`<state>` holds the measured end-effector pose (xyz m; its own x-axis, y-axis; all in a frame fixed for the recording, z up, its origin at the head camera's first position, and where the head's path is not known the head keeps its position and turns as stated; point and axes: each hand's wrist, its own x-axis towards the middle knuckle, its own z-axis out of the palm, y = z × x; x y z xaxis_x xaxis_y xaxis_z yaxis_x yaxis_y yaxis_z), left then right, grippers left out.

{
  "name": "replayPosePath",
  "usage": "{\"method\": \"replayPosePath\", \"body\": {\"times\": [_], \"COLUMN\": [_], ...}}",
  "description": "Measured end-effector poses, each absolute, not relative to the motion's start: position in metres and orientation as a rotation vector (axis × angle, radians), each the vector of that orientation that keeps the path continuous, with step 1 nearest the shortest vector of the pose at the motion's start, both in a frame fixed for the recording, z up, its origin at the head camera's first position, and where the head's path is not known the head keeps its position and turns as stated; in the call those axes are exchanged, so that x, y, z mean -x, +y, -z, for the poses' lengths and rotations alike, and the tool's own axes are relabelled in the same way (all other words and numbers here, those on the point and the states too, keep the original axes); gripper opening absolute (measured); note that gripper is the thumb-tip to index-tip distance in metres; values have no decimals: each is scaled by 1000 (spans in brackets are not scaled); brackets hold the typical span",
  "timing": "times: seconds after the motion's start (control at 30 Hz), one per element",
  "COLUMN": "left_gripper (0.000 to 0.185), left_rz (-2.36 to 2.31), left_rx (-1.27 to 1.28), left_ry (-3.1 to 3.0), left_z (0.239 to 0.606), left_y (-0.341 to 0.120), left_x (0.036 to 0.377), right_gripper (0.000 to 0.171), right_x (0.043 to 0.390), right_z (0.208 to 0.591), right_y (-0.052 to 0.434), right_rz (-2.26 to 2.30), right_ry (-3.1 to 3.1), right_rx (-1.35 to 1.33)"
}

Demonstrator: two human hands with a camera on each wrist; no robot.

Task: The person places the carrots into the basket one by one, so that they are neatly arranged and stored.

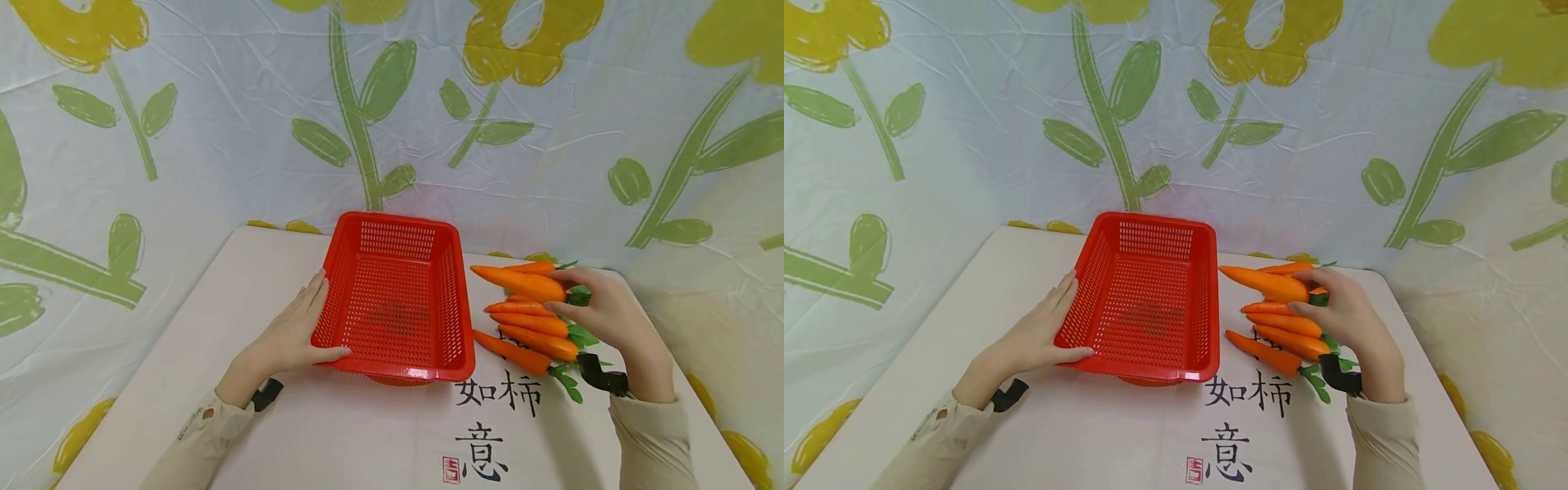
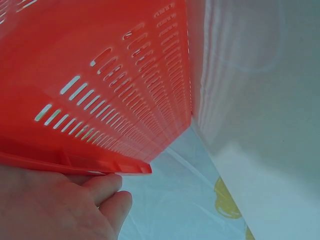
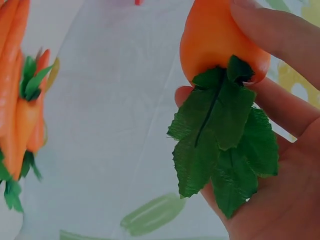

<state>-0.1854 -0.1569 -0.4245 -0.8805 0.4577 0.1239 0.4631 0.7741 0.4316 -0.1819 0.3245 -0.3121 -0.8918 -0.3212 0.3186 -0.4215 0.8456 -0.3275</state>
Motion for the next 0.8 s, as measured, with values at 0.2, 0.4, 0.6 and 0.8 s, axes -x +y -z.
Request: {"method": "replayPosePath", "body": {"times": [0.2, 0.4, 0.6, 0.8], "left_gripper": [131, 131, 131, 131], "left_rz": [725, 732, 745, 743], "left_rx": [764, 761, 760, 754], "left_ry": [-2945, -2945, -2947, -2947], "left_z": [426, 426, 426, 427], "left_y": [-158, -158, -158, -158], "left_x": [186, 187, 186, 186], "right_gripper": [44, 46, 42, 41], "right_x": [200, 221, 241, 263], "right_z": [304, 300, 295, 296], "right_y": [308, 294, 274, 250], "right_rz": [-717, -840, -850, -820], "right_ry": [-2854, -2898, -2928, -2934], "right_rx": [-482, -472, -485, -528]}}
